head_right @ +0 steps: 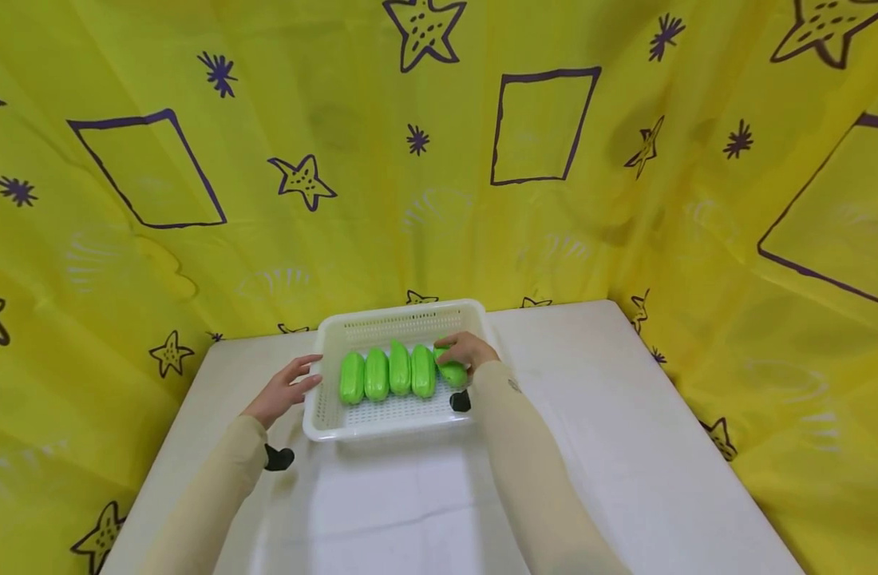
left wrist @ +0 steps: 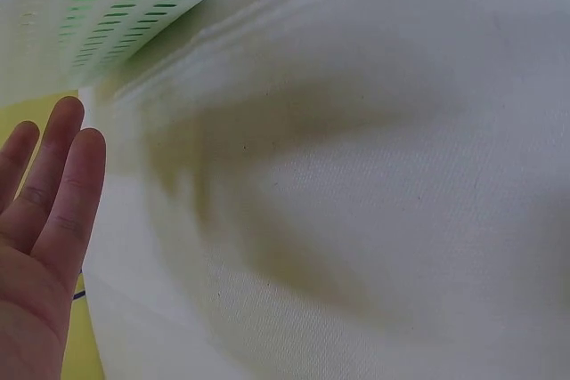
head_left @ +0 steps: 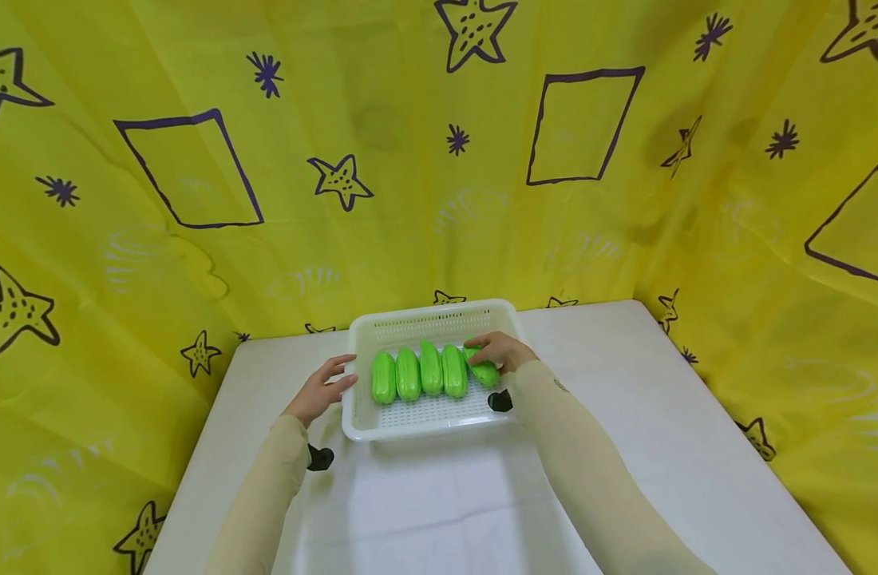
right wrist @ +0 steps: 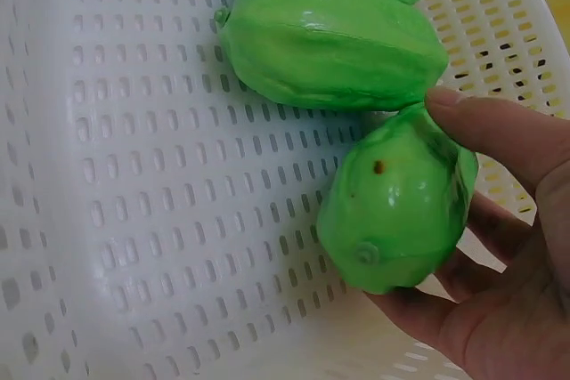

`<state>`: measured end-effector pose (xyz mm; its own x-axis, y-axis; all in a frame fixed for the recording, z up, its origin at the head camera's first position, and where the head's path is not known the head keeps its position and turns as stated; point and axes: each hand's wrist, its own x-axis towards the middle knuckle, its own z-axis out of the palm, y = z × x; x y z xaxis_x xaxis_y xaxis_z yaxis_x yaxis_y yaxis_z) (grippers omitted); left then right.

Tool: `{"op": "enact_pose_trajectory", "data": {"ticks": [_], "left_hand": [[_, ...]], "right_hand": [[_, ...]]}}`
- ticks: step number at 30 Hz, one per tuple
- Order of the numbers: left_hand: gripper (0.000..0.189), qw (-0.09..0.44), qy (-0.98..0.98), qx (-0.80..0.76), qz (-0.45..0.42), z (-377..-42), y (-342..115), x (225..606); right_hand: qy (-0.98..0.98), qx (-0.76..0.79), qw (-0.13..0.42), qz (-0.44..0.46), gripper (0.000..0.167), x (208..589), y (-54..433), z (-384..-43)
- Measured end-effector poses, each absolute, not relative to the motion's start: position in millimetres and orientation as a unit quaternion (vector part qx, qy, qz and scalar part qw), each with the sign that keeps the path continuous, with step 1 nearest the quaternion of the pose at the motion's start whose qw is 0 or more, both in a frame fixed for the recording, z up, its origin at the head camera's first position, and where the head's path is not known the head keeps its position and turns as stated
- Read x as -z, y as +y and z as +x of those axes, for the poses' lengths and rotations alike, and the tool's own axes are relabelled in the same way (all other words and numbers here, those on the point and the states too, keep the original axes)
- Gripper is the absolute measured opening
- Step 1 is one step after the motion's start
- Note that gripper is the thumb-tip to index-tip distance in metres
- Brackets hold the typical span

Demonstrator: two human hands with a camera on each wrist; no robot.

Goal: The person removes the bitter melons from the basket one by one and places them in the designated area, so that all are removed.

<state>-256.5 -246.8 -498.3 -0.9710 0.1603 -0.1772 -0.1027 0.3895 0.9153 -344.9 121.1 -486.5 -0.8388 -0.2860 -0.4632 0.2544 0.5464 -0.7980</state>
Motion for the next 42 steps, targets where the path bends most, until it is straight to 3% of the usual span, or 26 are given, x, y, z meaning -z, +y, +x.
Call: {"op": "enact_pose_trajectory", "data": {"ticks": [8,17,30,42], "left_hand": [[0.055,0.127,0.824,-0.551,0.012,-256.2,-245.8,496.2],[0.056,0.127,0.827,-0.548,0.015,-256.4,-247.7,498.3],[0.059,0.124,0.833,-0.538,0.025,-257.5,-249.2,497.4],[0.056,0.132,0.833,-0.537,0.013,-257.9,-248.6,497.4]], "right_hand": [[0.841,0.463,0.279,-0.015,0.047,485.4,122.0,-343.4],[0.847,0.455,0.274,-0.017,0.036,487.8,121.5,-344.5],[0.847,0.453,0.272,-0.053,0.039,481.2,123.0,-348.8],[0.848,0.472,0.231,-0.073,0.040,462.8,129.1,-353.0]]}}
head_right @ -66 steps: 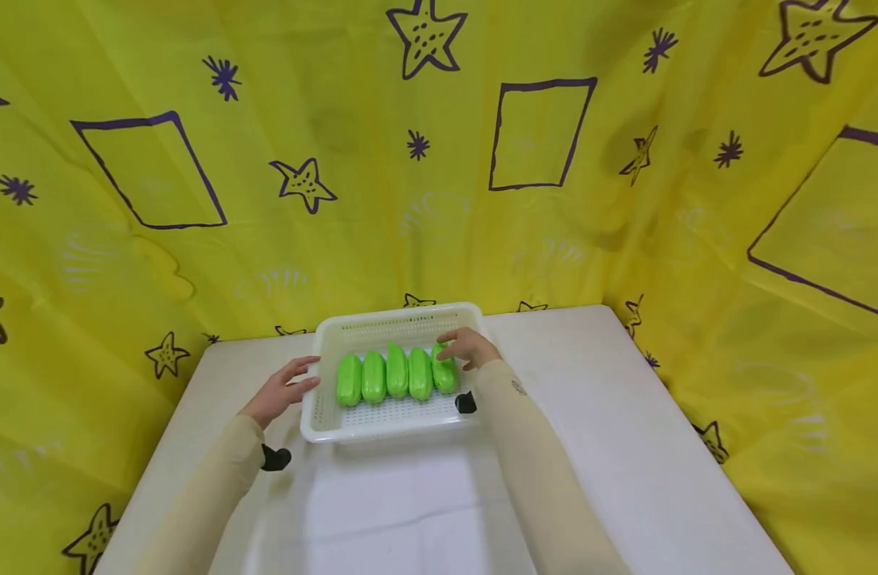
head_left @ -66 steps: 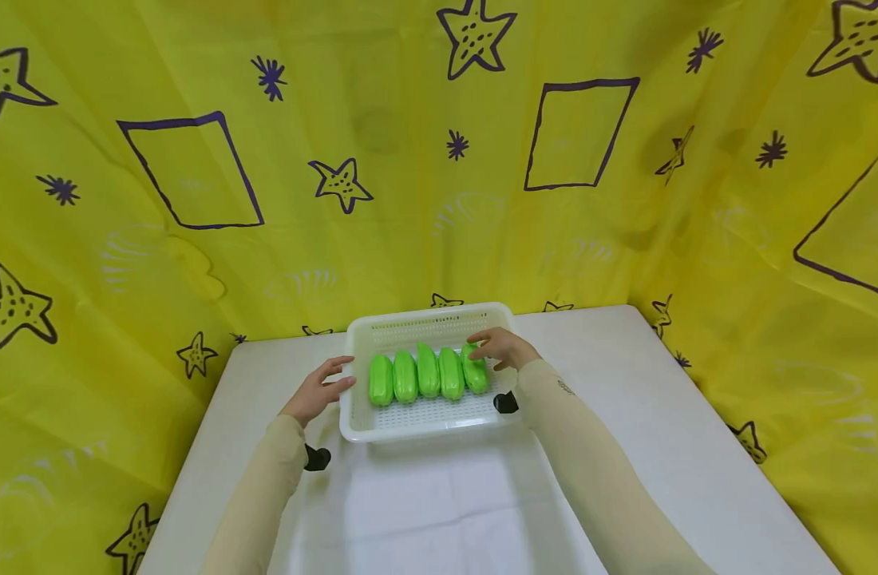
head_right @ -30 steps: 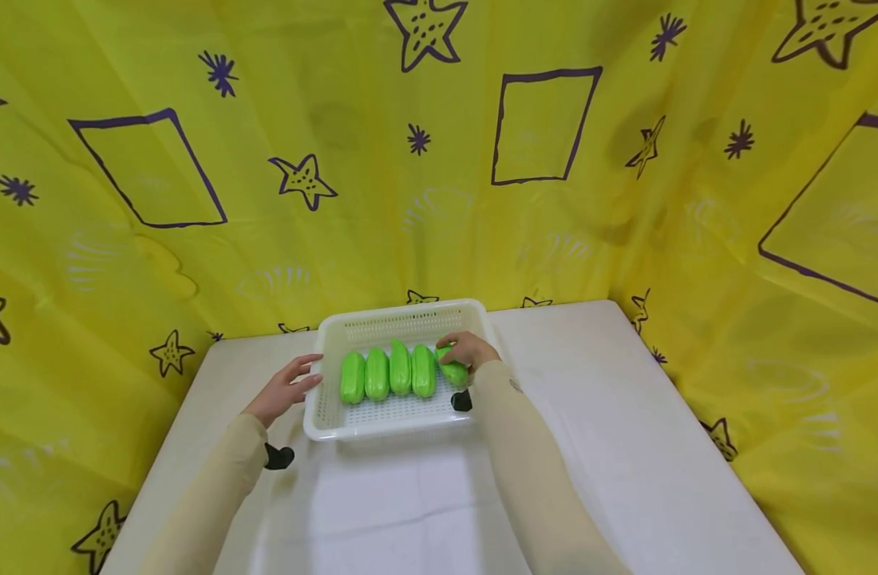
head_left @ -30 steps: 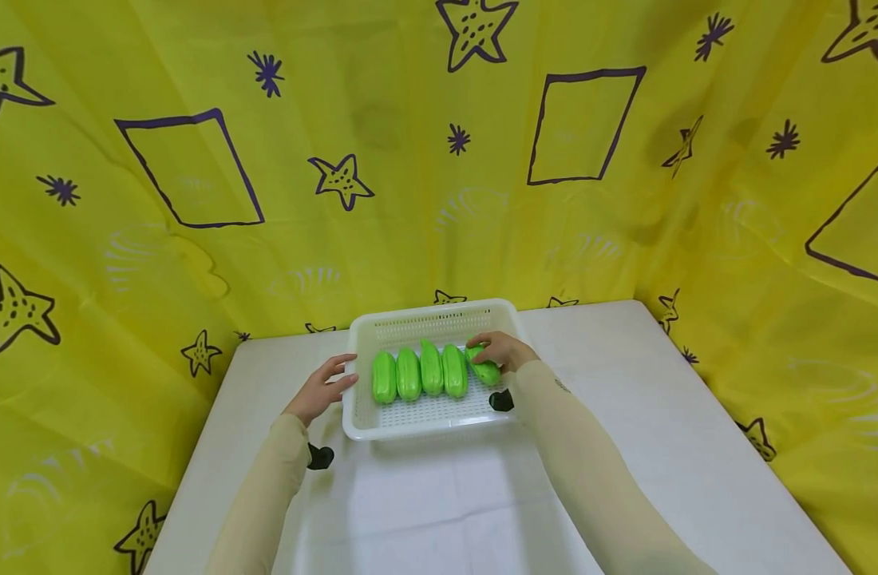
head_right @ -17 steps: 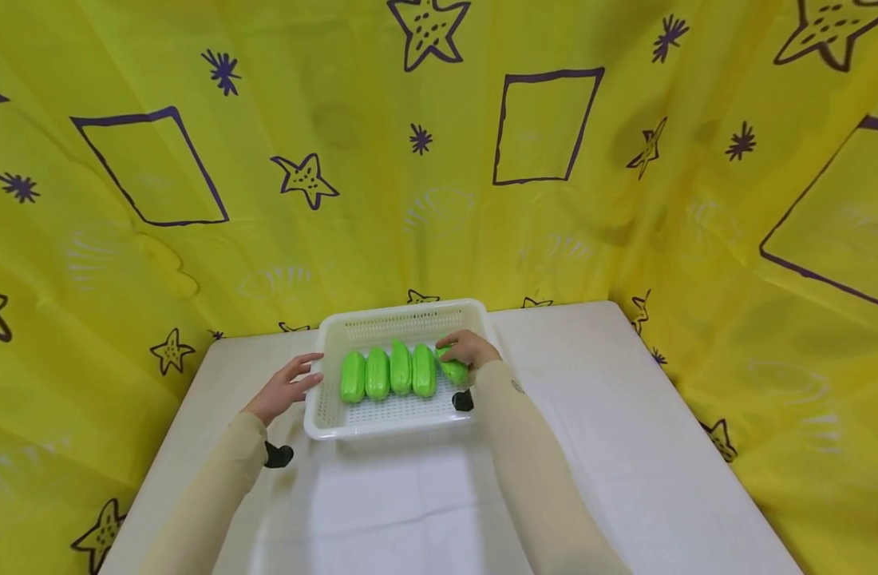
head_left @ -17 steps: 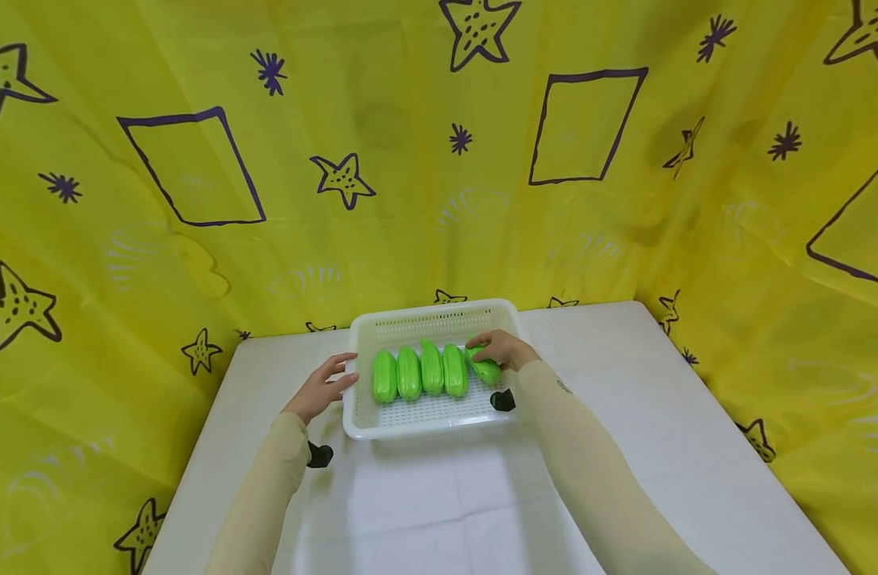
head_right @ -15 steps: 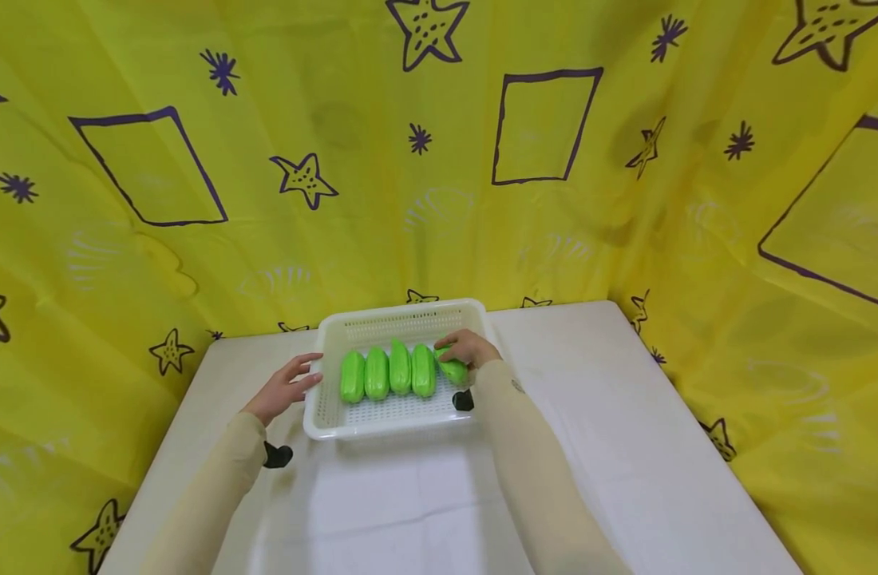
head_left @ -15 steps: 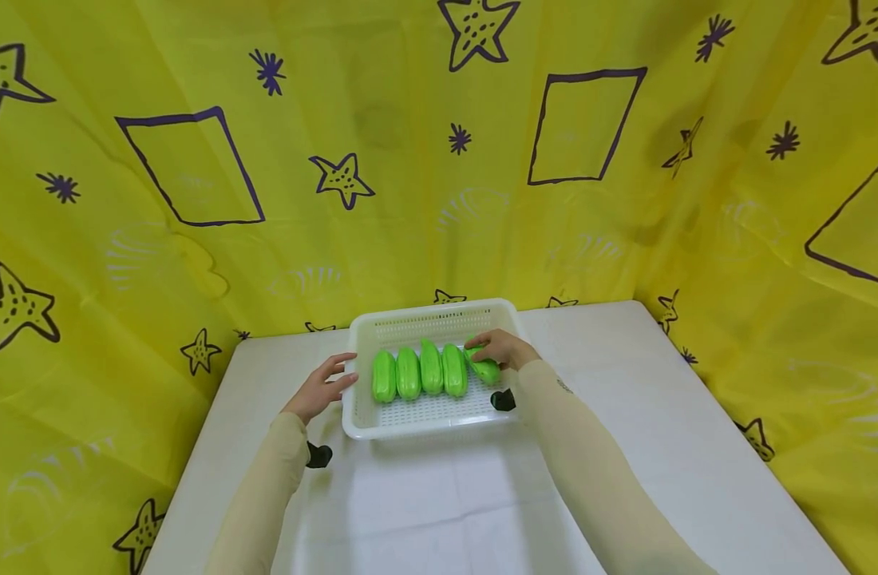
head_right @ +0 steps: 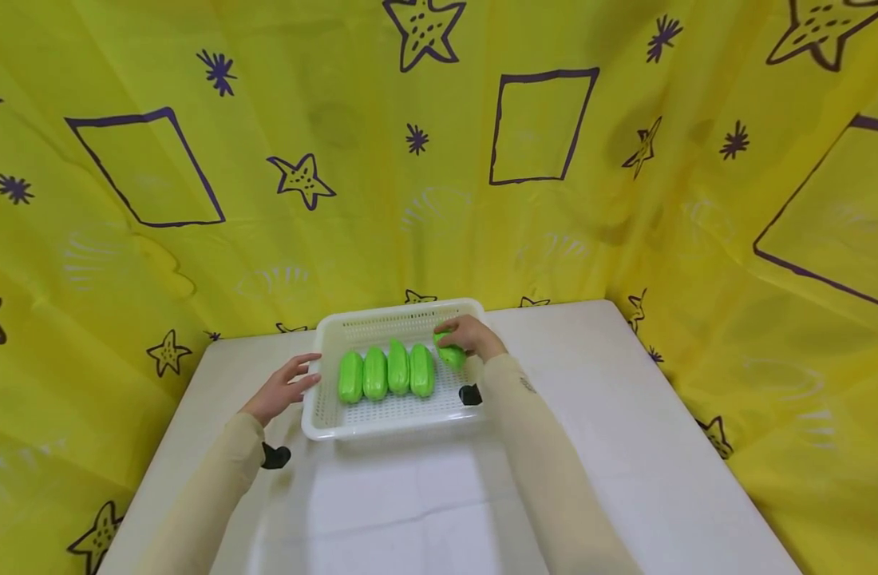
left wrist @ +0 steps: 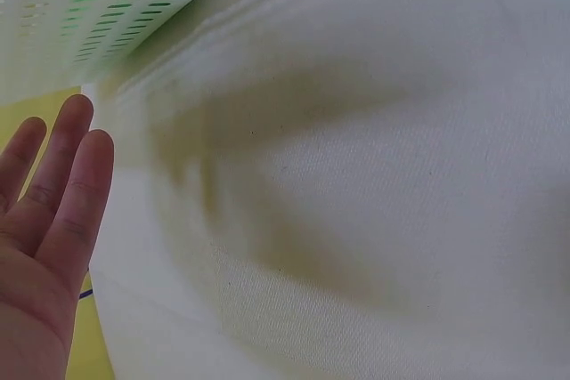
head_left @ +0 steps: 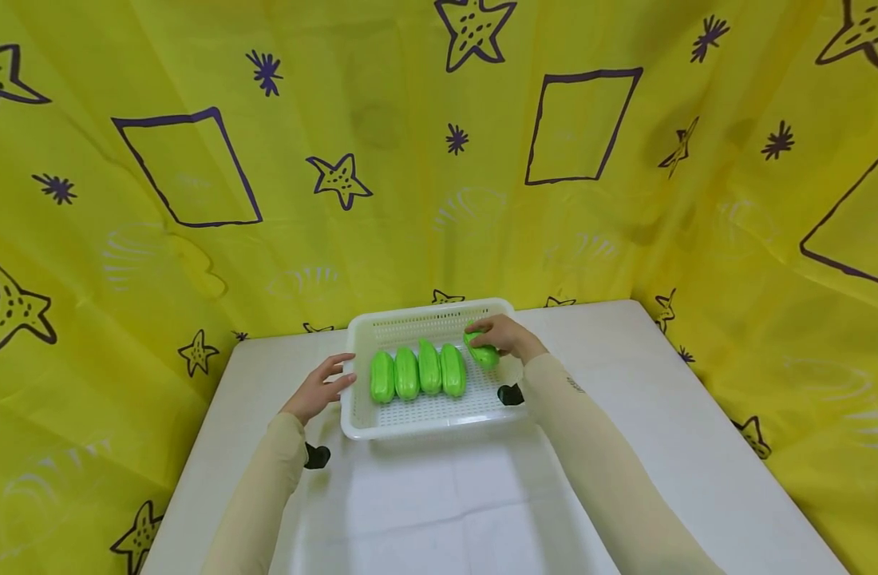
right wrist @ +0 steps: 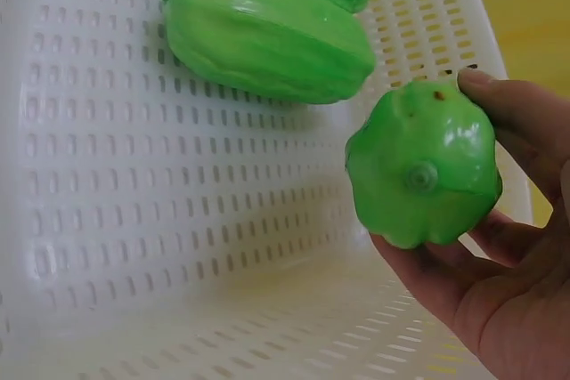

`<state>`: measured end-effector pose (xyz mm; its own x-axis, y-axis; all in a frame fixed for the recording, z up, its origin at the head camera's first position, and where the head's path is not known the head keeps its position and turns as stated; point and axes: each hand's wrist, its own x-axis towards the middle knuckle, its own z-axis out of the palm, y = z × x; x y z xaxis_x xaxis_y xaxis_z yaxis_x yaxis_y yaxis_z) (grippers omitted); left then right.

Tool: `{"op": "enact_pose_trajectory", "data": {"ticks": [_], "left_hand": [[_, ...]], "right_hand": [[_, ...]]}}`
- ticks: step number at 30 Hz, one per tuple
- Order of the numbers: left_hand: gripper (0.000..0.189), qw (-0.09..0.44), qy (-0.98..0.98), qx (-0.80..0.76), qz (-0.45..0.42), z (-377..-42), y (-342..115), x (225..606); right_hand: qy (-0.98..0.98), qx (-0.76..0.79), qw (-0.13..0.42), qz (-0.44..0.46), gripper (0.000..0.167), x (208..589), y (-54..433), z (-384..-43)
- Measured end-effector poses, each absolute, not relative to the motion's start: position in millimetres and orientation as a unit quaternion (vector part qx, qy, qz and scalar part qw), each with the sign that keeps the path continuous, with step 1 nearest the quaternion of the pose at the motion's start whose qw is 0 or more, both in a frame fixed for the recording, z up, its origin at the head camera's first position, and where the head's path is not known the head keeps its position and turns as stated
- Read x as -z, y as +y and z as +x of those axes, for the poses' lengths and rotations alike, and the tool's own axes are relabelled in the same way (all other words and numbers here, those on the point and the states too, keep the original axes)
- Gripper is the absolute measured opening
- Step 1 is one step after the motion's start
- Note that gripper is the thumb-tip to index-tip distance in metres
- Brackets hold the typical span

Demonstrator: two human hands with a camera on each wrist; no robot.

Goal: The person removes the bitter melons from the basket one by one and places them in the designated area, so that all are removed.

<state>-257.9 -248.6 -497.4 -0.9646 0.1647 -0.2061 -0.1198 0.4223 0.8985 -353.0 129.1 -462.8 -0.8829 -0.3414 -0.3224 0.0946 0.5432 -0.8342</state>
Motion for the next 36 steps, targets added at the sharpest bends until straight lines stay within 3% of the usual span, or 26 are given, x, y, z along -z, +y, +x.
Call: {"op": "enact_pose_trajectory", "data": {"ticks": [13,25,36], "left_hand": [[0.058,0.133,0.837,-0.531,0.015,-256.8,-249.2,498.0],[0.057,0.132,0.833,-0.537,0.020,-257.9,-250.6,497.5],[0.059,0.145,0.834,-0.532,0.015,-257.0,-249.4,495.5]], "right_hand": [[0.845,0.486,0.196,-0.106,0.042,446.2,135.7,-351.2],[0.850,0.499,0.121,-0.120,0.045,435.5,154.8,-346.0],[0.824,0.552,0.103,-0.072,0.050,429.8,174.1,-336.1]]}}
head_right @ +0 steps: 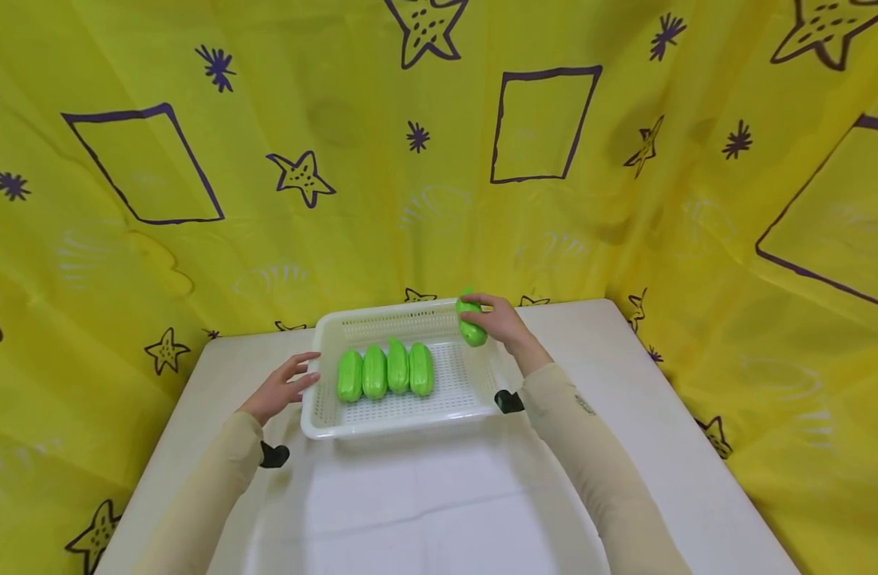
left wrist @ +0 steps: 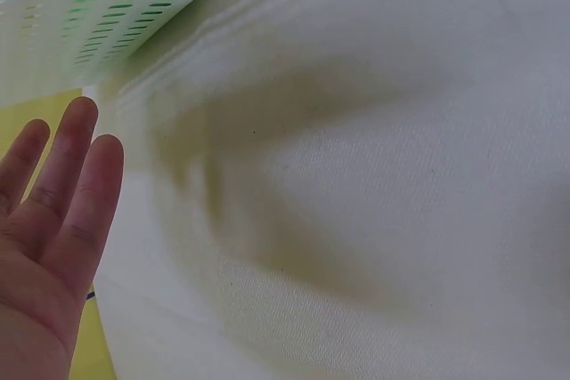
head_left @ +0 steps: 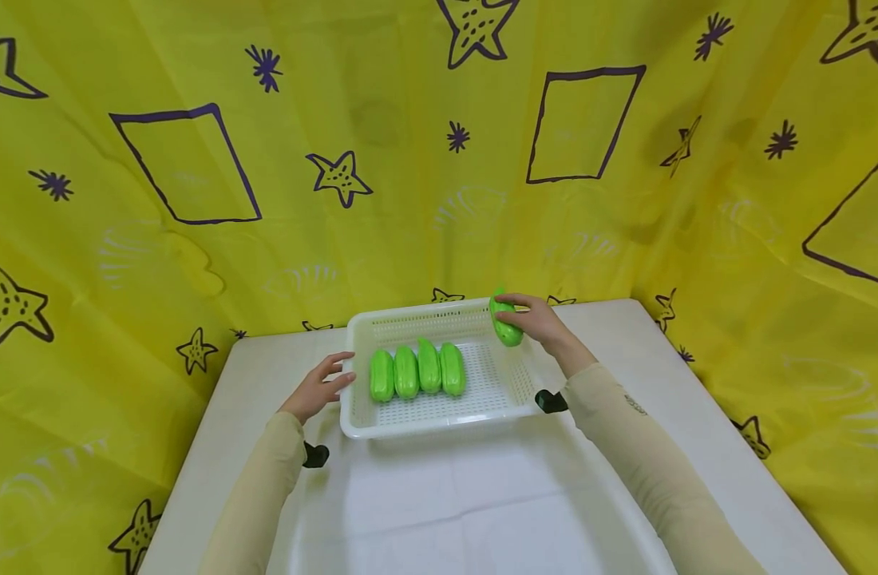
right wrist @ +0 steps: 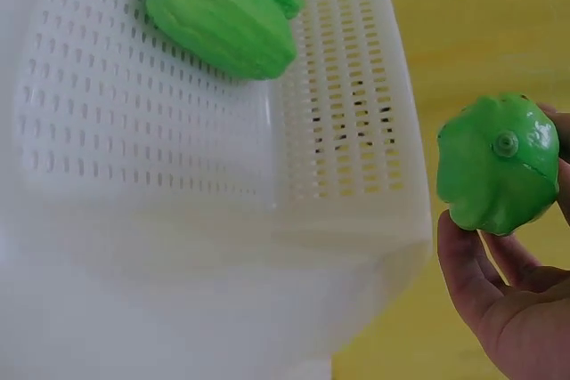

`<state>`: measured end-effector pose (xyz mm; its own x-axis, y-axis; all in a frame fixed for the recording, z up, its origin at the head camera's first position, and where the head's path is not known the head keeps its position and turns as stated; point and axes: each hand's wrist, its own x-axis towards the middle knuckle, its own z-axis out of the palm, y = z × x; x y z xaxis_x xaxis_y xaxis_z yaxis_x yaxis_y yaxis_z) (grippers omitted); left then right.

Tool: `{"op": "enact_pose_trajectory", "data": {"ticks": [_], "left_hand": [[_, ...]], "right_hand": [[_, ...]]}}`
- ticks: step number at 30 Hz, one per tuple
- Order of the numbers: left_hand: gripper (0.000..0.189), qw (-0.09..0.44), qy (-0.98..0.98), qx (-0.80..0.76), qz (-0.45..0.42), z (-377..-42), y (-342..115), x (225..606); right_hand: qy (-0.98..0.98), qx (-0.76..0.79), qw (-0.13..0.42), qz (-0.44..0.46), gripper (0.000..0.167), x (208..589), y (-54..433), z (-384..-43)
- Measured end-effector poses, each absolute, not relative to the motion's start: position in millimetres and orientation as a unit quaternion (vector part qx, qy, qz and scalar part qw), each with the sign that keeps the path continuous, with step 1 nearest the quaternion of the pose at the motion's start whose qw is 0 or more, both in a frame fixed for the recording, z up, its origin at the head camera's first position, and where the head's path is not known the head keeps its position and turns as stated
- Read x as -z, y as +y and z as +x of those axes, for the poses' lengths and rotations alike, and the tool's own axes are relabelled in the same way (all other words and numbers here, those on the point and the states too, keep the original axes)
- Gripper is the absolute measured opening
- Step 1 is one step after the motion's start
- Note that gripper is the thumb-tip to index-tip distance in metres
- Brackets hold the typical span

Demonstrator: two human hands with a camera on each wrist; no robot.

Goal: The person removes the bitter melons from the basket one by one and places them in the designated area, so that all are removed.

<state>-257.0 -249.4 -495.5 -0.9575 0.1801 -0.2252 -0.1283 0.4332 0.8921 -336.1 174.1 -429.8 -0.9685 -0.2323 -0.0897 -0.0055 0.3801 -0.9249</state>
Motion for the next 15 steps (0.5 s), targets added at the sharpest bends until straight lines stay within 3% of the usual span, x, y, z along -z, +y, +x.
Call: {"op": "enact_pose_trajectory", "data": {"ticks": [9,15], "left_hand": [[0.060,0.133,0.833,-0.536,0.030,-257.6,-250.7,498.5],[0.059,0.131,0.836,-0.532,0.029,-257.5,-250.8,498.2]], "right_hand": [[0.814,0.568,0.097,-0.068,0.052,426.2,199.5,-319.0],[0.824,0.558,0.081,-0.048,0.055,450.7,224.7,-327.1]]}}
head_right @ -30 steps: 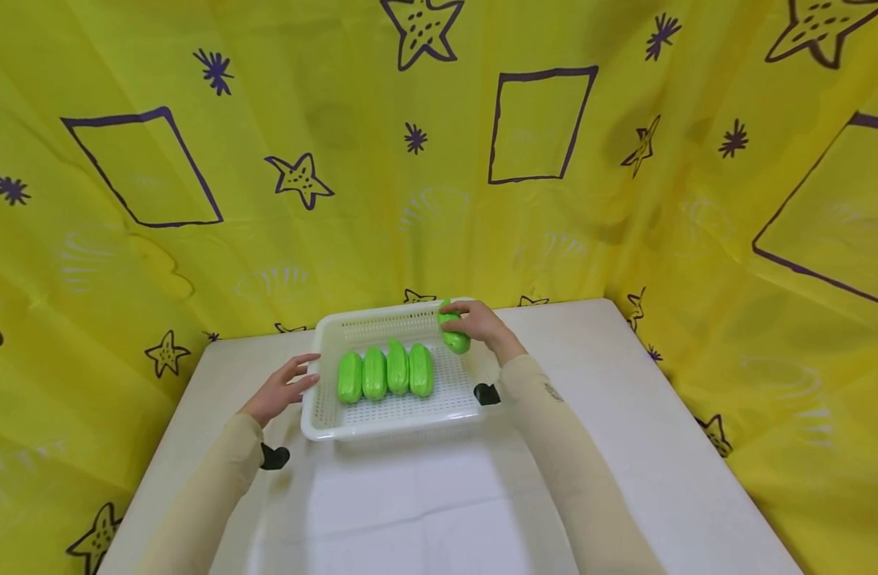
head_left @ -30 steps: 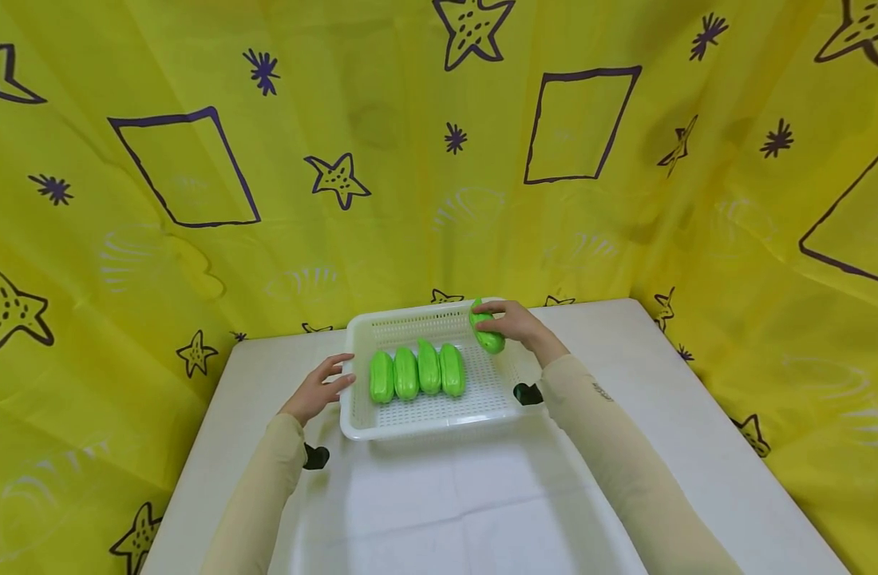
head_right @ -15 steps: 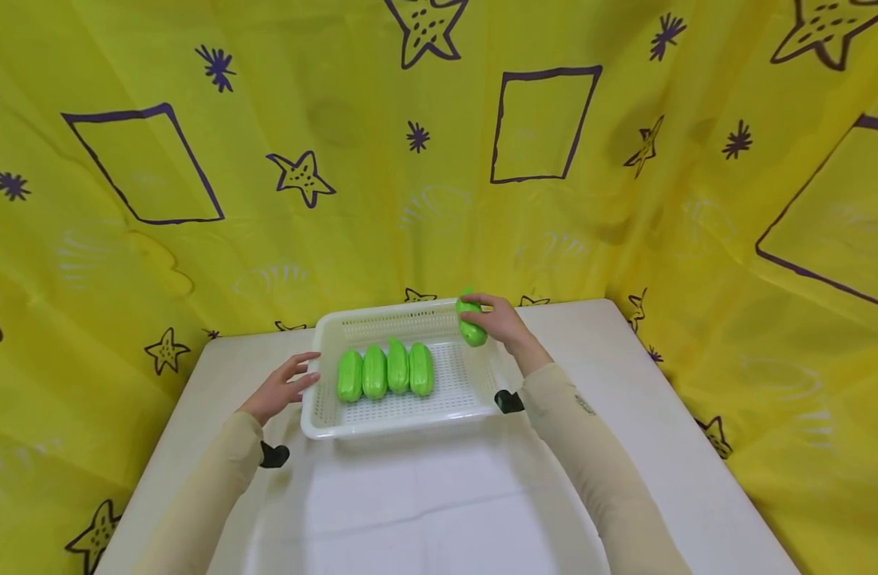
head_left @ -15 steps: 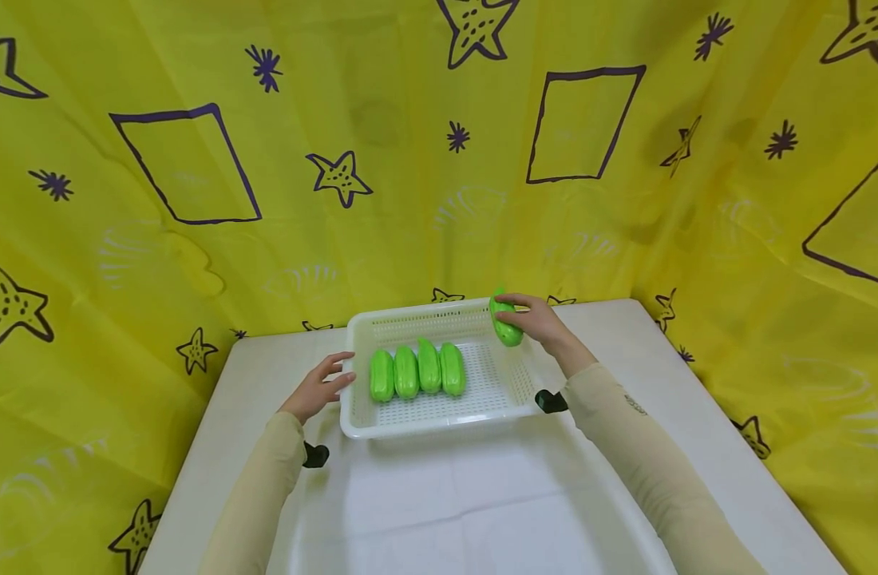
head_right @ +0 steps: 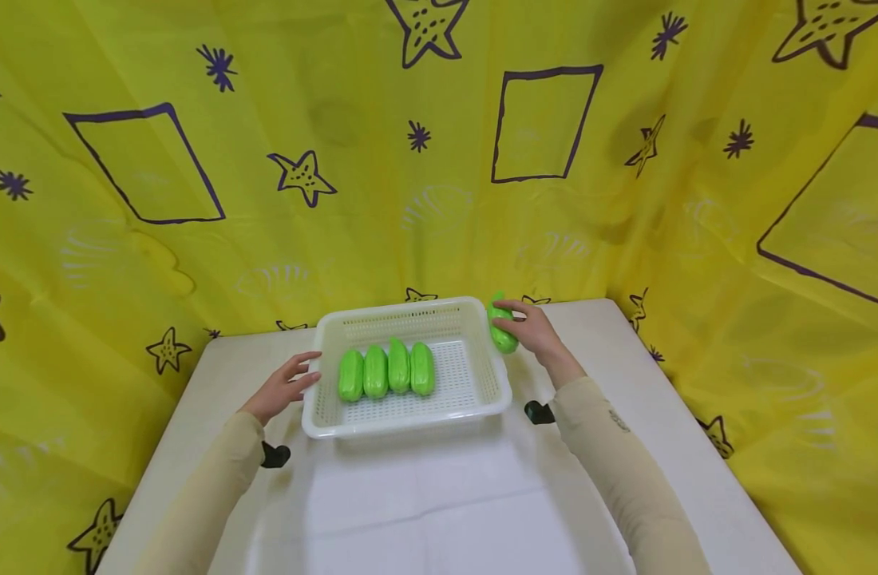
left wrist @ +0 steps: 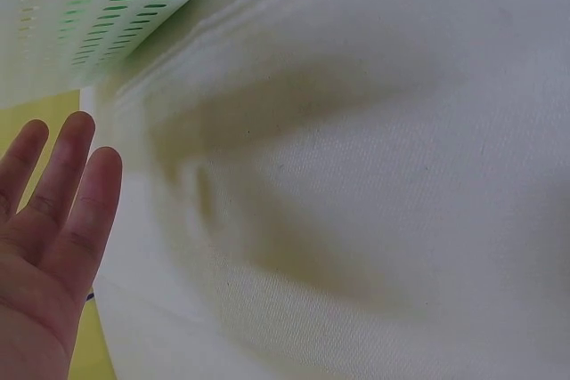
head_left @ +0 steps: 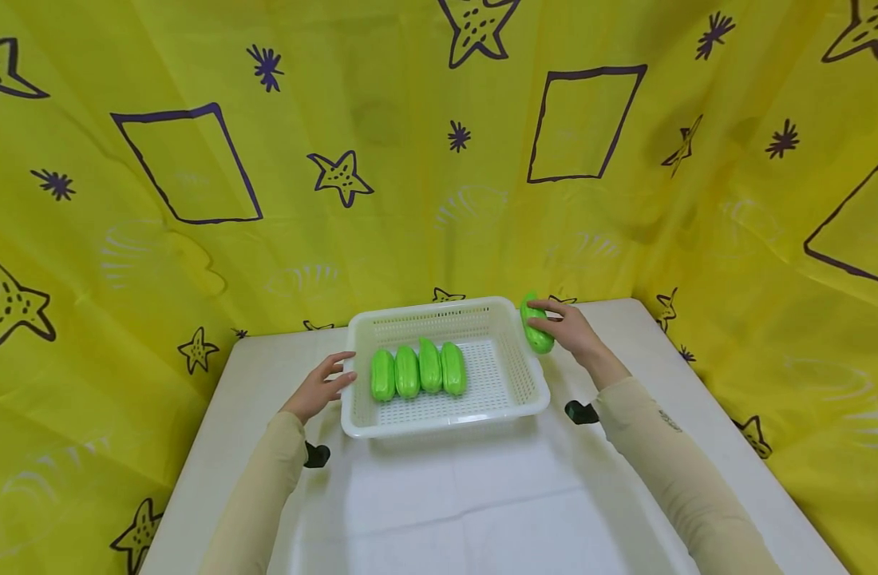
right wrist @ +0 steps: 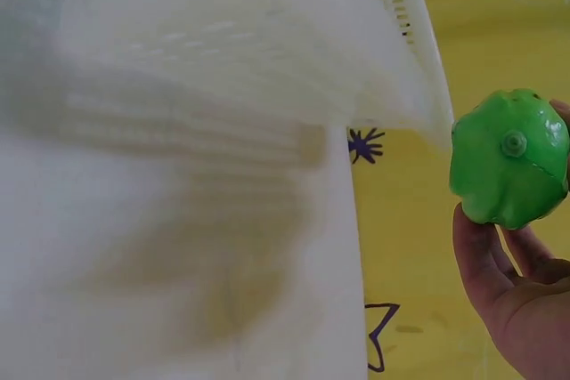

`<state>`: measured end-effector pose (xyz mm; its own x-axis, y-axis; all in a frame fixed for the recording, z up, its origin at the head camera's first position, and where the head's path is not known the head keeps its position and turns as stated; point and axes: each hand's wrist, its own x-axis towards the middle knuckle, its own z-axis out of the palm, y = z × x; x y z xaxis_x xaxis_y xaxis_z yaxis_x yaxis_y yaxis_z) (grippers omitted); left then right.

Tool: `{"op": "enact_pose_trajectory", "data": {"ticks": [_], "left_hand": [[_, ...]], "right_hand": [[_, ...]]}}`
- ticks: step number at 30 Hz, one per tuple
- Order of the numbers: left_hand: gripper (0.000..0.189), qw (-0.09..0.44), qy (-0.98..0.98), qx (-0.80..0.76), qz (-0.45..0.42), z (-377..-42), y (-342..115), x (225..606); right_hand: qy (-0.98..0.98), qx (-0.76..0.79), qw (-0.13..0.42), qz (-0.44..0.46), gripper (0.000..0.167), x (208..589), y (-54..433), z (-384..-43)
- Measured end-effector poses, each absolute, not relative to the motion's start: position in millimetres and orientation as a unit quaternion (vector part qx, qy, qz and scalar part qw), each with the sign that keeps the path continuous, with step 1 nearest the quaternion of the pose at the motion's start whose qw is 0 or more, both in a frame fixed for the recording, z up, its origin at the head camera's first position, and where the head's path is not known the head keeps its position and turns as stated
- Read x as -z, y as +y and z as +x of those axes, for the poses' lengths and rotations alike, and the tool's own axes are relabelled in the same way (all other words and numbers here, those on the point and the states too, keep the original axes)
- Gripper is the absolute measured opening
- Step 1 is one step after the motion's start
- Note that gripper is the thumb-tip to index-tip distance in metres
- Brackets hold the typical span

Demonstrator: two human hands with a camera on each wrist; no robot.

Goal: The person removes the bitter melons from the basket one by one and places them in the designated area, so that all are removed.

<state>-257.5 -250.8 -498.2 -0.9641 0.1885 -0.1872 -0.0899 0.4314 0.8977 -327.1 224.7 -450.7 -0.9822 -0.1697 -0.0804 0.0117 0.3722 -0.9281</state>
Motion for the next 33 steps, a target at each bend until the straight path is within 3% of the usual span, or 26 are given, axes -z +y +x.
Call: {"op": "enact_pose_trajectory", "data": {"ticks": [9,33], "left_hand": [[0.057,0.137,0.836,-0.530,0.027,-258.0,-250.8,497.7],[0.055,0.142,0.835,-0.532,0.022,-257.2,-249.0,497.5]], "right_hand": [[0.838,0.539,0.077,-0.042,0.055,467.0,250.0,-324.1],[0.864,0.485,0.134,-0.026,0.056,506.2,275.2,-321.5]]}}
